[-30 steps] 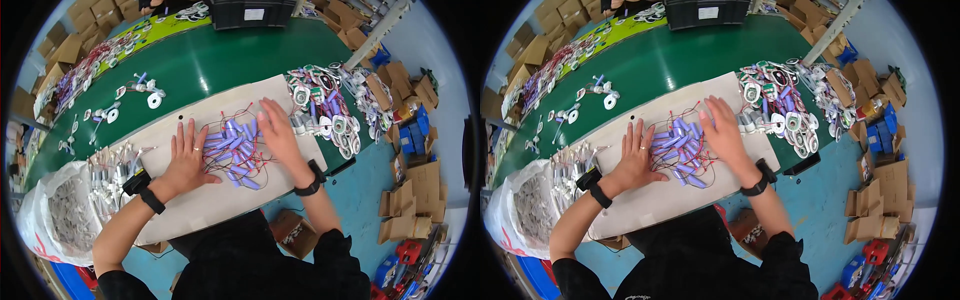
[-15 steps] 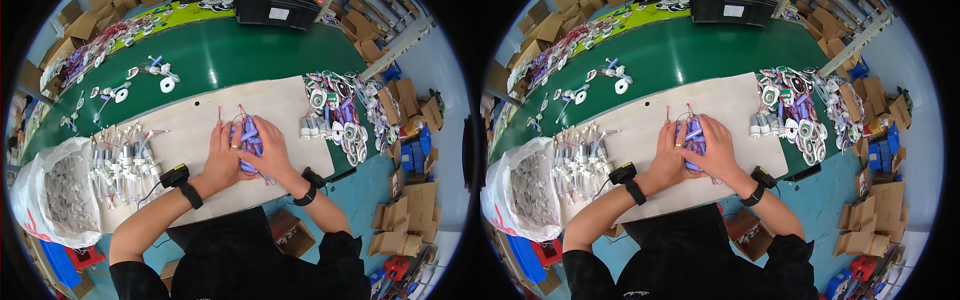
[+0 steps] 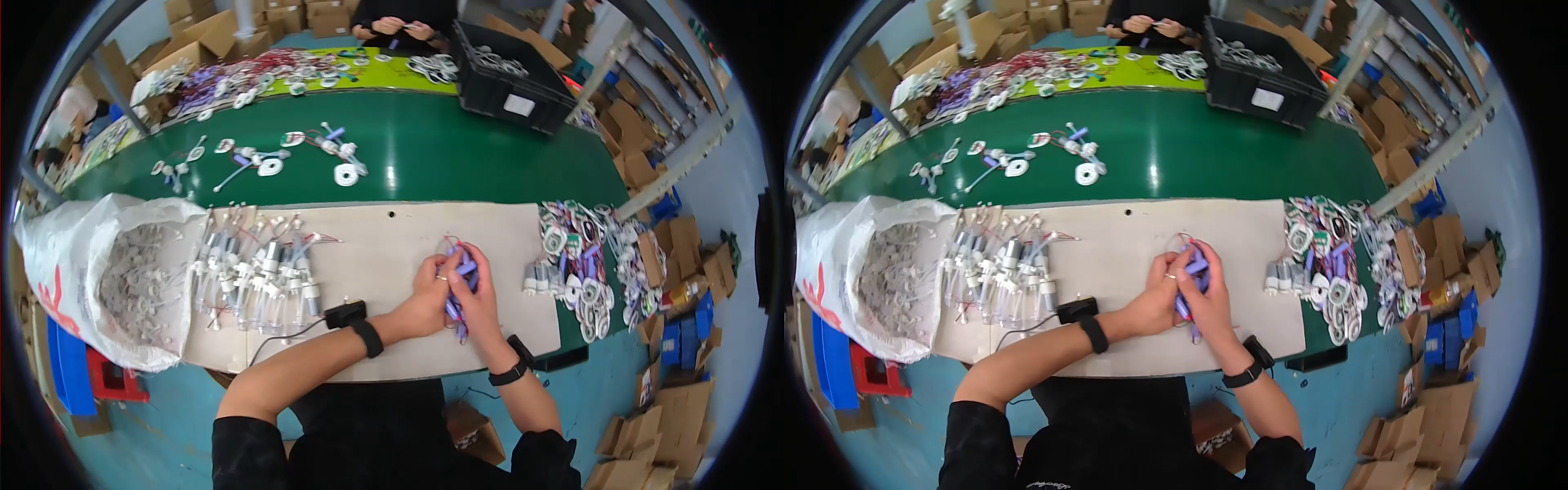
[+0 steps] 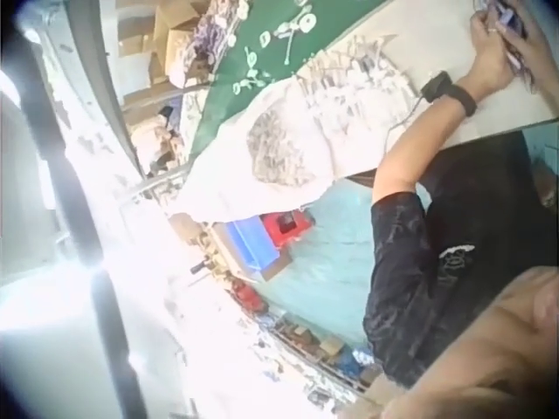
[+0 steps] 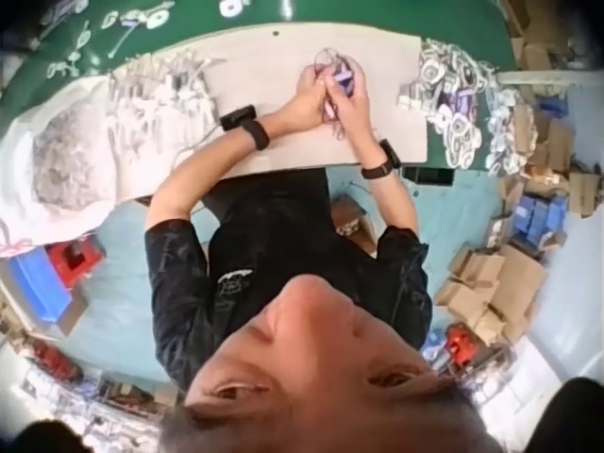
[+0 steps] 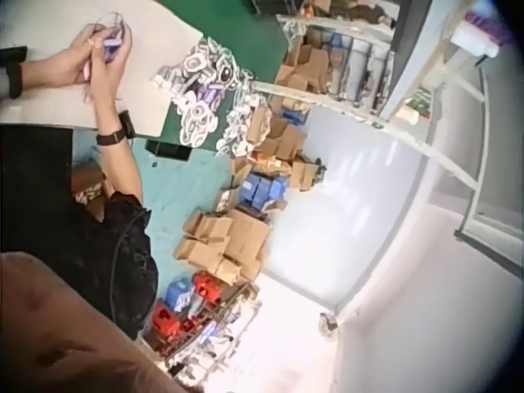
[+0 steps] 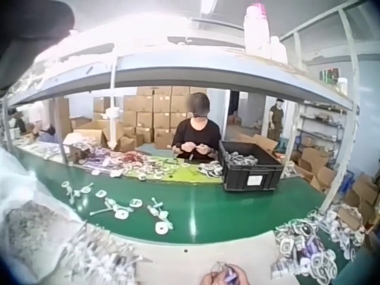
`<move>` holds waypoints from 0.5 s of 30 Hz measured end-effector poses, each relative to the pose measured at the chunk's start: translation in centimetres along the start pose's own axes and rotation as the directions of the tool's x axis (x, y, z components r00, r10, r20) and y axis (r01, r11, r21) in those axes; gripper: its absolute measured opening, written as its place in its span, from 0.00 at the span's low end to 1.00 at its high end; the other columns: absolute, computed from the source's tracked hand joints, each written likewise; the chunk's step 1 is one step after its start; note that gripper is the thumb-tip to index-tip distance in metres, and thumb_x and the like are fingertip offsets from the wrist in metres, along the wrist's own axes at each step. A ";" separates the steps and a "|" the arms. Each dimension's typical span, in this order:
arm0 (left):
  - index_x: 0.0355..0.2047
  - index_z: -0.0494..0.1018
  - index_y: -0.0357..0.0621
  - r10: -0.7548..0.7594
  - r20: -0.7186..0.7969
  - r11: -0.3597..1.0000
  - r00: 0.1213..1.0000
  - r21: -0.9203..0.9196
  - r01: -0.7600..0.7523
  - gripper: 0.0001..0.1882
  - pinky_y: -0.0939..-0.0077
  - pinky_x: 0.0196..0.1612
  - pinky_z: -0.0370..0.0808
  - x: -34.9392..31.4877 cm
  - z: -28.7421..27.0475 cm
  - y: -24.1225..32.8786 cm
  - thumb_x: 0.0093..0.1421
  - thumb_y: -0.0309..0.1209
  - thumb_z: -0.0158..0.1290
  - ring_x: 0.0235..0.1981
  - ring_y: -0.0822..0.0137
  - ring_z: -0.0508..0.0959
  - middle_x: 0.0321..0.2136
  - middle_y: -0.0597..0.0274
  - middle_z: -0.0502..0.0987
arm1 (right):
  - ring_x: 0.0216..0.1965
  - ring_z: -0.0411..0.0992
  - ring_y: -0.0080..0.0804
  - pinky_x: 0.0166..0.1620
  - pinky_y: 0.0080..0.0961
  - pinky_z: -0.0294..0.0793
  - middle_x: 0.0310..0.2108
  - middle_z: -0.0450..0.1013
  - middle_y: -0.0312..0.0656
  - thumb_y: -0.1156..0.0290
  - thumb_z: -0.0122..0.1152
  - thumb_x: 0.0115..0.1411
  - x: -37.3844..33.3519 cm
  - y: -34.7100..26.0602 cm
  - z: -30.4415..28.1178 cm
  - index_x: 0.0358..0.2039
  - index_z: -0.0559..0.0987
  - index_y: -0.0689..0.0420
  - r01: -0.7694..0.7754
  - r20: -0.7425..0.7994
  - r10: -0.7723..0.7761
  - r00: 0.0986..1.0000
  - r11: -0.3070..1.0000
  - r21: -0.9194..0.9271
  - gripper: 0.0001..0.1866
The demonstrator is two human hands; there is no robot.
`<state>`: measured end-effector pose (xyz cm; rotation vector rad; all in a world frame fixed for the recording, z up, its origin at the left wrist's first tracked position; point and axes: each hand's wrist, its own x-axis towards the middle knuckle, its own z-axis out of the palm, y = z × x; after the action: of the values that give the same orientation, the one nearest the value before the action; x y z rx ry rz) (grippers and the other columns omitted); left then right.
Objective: The person connects circuit boards to batteries and hands them to another worker before assembling motors with plastic tubes. They then gather a pile of batteries and move them into a box.
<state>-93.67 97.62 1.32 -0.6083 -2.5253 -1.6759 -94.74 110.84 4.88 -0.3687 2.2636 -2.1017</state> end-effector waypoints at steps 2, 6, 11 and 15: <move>0.72 0.40 0.49 0.045 -0.050 0.999 0.998 0.028 -0.043 0.59 0.59 0.64 0.62 0.4 0.3 0.8 0.45 0.24 0.65 0.58 0.42 0.59 0.56 0.42 0.53 | 0.58 0.66 0.35 0.61 0.28 0.65 0.58 0.66 0.45 0.70 0.56 0.66 0.1 -0.3 -0.2 0.64 0.63 0.57 -0.075 -0.024 0.085 0.996 0.955 0.285 0.27; 0.72 0.41 0.50 -0.043 -0.016 0.997 0.999 0.069 0.044 0.60 0.53 0.63 0.61 1.3 0.0 2.9 0.44 0.27 0.66 0.57 0.37 0.59 0.57 0.36 0.54 | 0.59 0.66 0.35 0.62 0.31 0.66 0.59 0.65 0.46 0.72 0.50 0.68 0.4 -0.8 -0.8 0.65 0.62 0.56 -0.150 -0.004 0.188 0.982 0.793 0.590 0.25; 0.72 0.43 0.50 -0.241 0.079 0.928 0.967 0.312 0.206 0.59 0.47 0.60 0.63 4.5 -2.6 7.7 0.44 0.30 0.66 0.56 0.31 0.60 0.59 0.32 0.54 | 0.62 0.65 0.39 0.63 0.34 0.66 0.62 0.64 0.46 0.66 0.46 0.70 1.8 -2.8 -0.8 0.65 0.62 0.54 -0.133 -0.001 0.202 0.979 0.645 0.752 0.24; 0.72 0.43 0.50 -0.416 0.116 0.828 0.902 0.458 0.323 0.60 0.48 0.60 0.66 8.0 -5.1 10.4 0.41 0.30 0.66 0.57 0.29 0.59 0.60 0.31 0.53 | 0.61 0.67 0.41 0.62 0.36 0.68 0.61 0.66 0.47 0.62 0.44 0.71 4.1 -5.0 0.3 0.65 0.64 0.51 -0.188 0.120 0.212 0.970 0.343 0.920 0.23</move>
<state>-98.27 98.85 14.51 -0.2731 -3.1991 -1.0939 -97.91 109.47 10.32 0.0212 0.6661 -2.7530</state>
